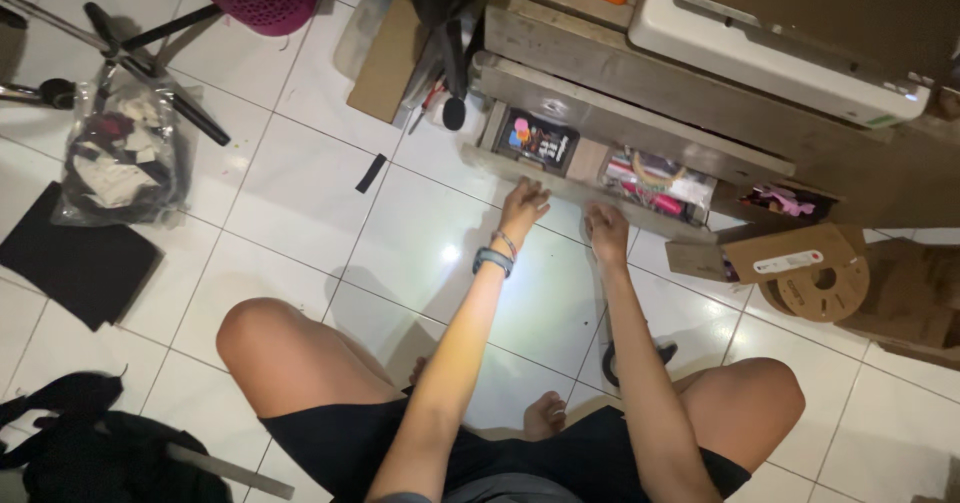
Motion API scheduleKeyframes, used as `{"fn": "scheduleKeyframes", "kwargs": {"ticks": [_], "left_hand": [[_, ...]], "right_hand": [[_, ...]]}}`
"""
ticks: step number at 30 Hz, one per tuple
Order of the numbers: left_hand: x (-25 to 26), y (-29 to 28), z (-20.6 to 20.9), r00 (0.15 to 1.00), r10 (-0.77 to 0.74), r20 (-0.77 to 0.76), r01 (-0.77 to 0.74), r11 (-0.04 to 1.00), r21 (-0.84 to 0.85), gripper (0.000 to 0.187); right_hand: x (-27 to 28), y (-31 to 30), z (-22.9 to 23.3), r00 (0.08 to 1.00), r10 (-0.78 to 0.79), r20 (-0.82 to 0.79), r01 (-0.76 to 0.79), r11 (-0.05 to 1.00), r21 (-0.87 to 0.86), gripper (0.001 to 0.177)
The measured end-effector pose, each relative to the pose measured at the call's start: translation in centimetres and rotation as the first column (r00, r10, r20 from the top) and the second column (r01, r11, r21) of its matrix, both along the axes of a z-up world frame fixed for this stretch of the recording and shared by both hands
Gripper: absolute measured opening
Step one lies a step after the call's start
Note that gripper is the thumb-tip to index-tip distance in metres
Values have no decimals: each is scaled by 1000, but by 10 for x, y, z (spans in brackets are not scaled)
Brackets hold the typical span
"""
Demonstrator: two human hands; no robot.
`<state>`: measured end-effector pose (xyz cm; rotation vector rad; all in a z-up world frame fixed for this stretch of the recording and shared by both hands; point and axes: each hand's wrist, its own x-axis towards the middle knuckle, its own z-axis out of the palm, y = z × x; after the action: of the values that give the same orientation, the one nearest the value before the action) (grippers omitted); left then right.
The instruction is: The person organizes various items in a cluttered room. They handle a box, a rope, a black bag, and a small black box, placing them in different locations such as a drawer, a wall hook, and a shelf. The person also uses a computer mouse and keyboard briefly.
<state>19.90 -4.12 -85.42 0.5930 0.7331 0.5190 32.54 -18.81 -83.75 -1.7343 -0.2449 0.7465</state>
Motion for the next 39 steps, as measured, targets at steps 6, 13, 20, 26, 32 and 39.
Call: {"fn": "scheduleKeyframes", "kwargs": {"ticks": [6,13,20,26,32,39], "left_hand": [[16,47,1,987,-42,-156,82,962,261,63],[26,74,2,946,63,-319,137,811,568,52],[51,87,-5,975,23,-220,108,818,565,60],[64,100,3,930,32,-365,215,758,615,60],[63,109,11,957,27,-289,186,708,682,58],[47,132,35,752,153,-641,588,283,758,59]], "right_hand": [[46,17,8,908,226,352,-200,974,-110,19],[62,23,14,762,287,580,-263,956,-127,19],[82,41,8,754,290,589,-234,957,-172,20],[95,57,10,699,289,654,-220,957,-189,20],[95,77,23,886,231,403,-140,960,-243,20],[85,72,34,703,280,654,-233,959,-161,35]]}}
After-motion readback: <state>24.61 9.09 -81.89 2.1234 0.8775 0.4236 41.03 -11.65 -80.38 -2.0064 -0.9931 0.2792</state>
